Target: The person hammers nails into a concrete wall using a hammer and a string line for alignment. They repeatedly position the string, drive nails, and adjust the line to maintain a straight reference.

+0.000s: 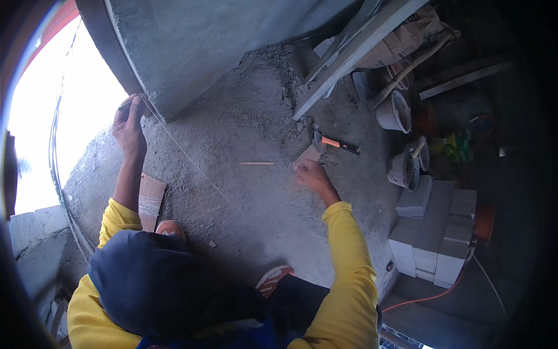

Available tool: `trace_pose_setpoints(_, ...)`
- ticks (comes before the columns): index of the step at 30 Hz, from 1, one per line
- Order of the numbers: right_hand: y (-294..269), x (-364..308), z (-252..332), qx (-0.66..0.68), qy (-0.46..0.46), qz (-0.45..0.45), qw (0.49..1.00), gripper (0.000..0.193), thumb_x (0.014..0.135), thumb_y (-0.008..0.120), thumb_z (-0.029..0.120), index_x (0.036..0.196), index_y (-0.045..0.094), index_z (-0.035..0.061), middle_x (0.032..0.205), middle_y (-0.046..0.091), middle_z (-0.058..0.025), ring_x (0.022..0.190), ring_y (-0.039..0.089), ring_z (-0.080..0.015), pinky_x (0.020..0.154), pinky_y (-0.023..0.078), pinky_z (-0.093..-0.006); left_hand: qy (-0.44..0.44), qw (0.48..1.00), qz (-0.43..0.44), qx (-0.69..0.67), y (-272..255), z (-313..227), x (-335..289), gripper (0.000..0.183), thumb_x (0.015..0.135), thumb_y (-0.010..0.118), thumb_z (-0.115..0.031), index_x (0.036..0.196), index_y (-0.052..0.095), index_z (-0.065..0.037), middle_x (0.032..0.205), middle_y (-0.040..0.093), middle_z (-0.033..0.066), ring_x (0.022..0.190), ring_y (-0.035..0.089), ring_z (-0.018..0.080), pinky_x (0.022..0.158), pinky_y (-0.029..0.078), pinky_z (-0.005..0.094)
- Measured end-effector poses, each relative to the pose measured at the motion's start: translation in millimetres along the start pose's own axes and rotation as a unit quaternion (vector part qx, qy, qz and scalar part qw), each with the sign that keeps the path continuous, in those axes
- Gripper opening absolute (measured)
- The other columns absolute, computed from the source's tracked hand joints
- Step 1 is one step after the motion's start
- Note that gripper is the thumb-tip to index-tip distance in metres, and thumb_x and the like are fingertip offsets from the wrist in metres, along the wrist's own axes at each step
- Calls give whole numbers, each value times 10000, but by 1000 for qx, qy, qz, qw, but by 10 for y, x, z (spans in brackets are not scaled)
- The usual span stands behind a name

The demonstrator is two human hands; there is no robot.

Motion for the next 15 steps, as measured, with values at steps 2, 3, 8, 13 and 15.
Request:
trace_pose_setpoints(2,-647,364,-768,-47,29,-160,986,275,945,662,220,1093,728,-2,989,757,-182,885,746,-275,815,572,-397,-19,1000,5,1,54,52,-38,227,977,753,-146,1161,744,-13,1033,770,78,949,712,136,846,572,280)
trace_pose_setpoints(3,-1018,462,-1042,-149,7,-218,965,280,945,647,208,1112,719,-5,1012,753,-190,921,735,-319,838,563,-422,-30,1000,5,-4,87,66,-66,232,978,752,-144,1169,741,-13,1039,771,82,955,713,140,846,574,283)
trace_pose_setpoints(8,-1203,1111,-1161,-301,6,-274,913,580,898,601,105,1466,490,77,1288,634,-272,1196,598,-468,1032,458,-552,-35,999,4,5,-23,-77,32,259,966,762,-144,1204,747,-43,1039,784,74,941,712,126,852,570,298)
trace_pose_setpoints(13,-1643,1330,-1188,-459,-111,-226,852,455,832,613,0,1271,652,113,1167,635,-269,1177,579,-477,1046,422,-604,-58,998,33,23,84,-112,82,168,941,785,-136,1096,780,-70,978,790,57,905,714,110,831,578,282)
trace_pose_setpoints(15,-1128,1445,-992,-446,-19,-222,867,256,873,646,63,1121,690,109,1145,655,-260,1163,595,-468,1015,446,-586,-56,995,21,80,-146,-191,15,157,942,776,-146,1080,782,-72,966,792,53,898,716,103,813,564,266)
Point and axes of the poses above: each hand's wrist, its own x-axis towards the middle knuckle, its own y-axis out of the palm, z = x × y, the point moved 6 cm from there along x, towards the middle knuckle
